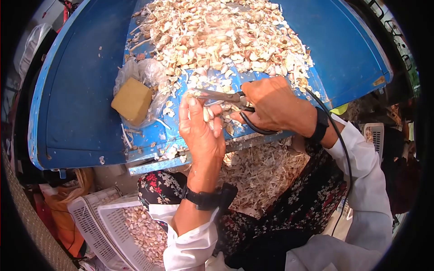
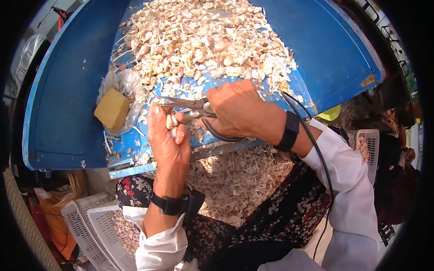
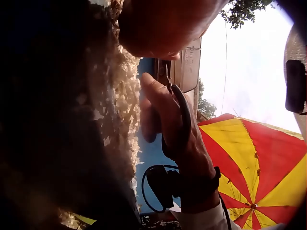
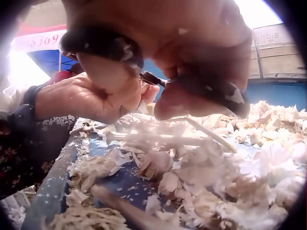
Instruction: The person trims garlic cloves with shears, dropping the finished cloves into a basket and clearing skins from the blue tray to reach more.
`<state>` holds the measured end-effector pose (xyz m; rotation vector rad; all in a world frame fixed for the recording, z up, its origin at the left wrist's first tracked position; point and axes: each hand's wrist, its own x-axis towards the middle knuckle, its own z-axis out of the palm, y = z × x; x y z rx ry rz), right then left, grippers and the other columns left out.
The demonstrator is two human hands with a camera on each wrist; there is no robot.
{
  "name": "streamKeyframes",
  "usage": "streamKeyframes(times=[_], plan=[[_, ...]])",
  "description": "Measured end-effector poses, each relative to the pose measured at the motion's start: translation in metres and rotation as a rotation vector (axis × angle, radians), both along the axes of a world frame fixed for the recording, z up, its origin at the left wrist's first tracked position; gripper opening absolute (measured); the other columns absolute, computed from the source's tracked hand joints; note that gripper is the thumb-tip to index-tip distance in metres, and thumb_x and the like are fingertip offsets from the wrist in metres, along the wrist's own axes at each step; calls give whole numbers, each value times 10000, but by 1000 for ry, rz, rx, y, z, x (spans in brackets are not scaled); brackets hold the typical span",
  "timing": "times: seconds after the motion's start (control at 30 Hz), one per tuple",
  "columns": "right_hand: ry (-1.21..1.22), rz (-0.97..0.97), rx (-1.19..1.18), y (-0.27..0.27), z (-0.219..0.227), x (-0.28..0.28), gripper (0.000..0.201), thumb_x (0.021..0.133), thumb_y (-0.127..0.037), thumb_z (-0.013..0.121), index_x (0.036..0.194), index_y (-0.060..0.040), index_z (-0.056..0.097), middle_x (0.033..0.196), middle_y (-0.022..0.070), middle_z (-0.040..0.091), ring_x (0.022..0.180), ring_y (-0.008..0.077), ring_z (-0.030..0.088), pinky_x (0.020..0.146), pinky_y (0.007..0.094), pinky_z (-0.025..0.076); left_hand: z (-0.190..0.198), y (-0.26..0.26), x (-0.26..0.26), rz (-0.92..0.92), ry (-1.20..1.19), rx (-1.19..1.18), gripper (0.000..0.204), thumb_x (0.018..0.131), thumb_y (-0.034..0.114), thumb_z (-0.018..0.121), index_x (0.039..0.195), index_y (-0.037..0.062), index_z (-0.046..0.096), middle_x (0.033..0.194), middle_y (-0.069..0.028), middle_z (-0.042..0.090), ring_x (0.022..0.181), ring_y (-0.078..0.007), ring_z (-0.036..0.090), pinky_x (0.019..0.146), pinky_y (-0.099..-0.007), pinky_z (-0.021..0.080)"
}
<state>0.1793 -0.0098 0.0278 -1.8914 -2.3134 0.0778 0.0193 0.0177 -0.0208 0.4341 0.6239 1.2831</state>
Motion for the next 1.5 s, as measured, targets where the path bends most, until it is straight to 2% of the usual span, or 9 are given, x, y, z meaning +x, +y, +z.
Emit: streamKeyframes(times=[0.23, 0.4, 0.7, 0.8, 0.9, 1.1, 1.3, 1.4, 1.5], plan=[[242, -25, -86, 2, -9, -5, 440, 804, -429, 646, 669, -20, 560, 547, 176, 555, 532, 356, 584, 502, 434, 436, 5, 1, -3, -62, -135, 19, 334, 965, 246, 500, 1213, 29, 443, 1121, -120, 564, 697, -109, 599, 359, -151, 353], [837, -99, -489, 1, 2, -10, 431, 820, -345, 693, 625, -21, 487, 452, 39, 394, 436, 100, 383, 388, 294, 296, 6, 1, -5, -110, -312, -28, 219, 956, 174, 505, 1117, 28, 478, 1087, -114, 546, 715, -108, 543, 339, -142, 344], [637, -218, -274, 14, 0, 10, 318, 797, -269, 691, 694, -8, 541, 509, 24, 479, 485, 76, 495, 446, 262, 368, 38, 12, -68, -166, -496, 2, 249, 963, 164, 491, 1156, 16, 440, 1022, -102, 530, 675, -94, 491, 339, -143, 346], [641, -164, -148, 29, -1, 21, 214, 779, -189, 658, 771, 0, 559, 577, 42, 525, 522, 83, 529, 474, 264, 394, 75, -10, -152, 12, -234, 204, 266, 993, 137, 414, 1220, -1, 414, 990, -104, 504, 565, -54, 395, 311, -117, 301], [559, -71, 10, 62, -7, 13, 181, 738, -158, 637, 807, -1, 579, 593, 85, 538, 552, 154, 511, 530, 329, 408, 58, -62, -236, 455, 616, 147, 331, 956, 131, 507, 1243, -23, 448, 1048, -91, 544, 650, -36, 466, 387, -110, 346], [206, -96, 130, 121, -34, -45, 132, 709, -96, 603, 797, 2, 598, 693, 231, 613, 685, 403, 618, 627, 479, 483, -69, -161, -376, 482, 1509, -357, 315, 909, 166, 599, 1169, -6, 552, 943, -53, 624, 764, -62, 551, 591, -174, 466], [99, -55, 121, 134, -28, -46, 75, 733, -97, 567, 744, -28, 591, 655, 196, 608, 621, 385, 589, 580, 437, 467, -65, -160, -376, 551, 1406, -254, 319, 912, 166, 593, 1174, -12, 548, 976, -72, 622, 776, -79, 565, 622, -197, 486], [671, -237, -104, 121, -1, -35, 199, 712, -219, 718, 732, -52, 611, 633, 45, 595, 557, 129, 567, 513, 304, 446, -44, -149, -361, 586, 1363, -173, 322, 914, 166, 589, 1177, -16, 545, 996, -83, 621, 784, -89, 574, 640, -211, 498], [1027, -150, -175, 97, 19, -34, 218, 694, -174, 757, 769, -49, 595, 698, 26, 615, 579, 85, 559, 486, 208, 435, -7, -123, -325, 565, 1232, -6, 321, 919, 161, 577, 1180, -23, 541, 1025, -106, 619, 782, -106, 589, 645, -237, 517]])
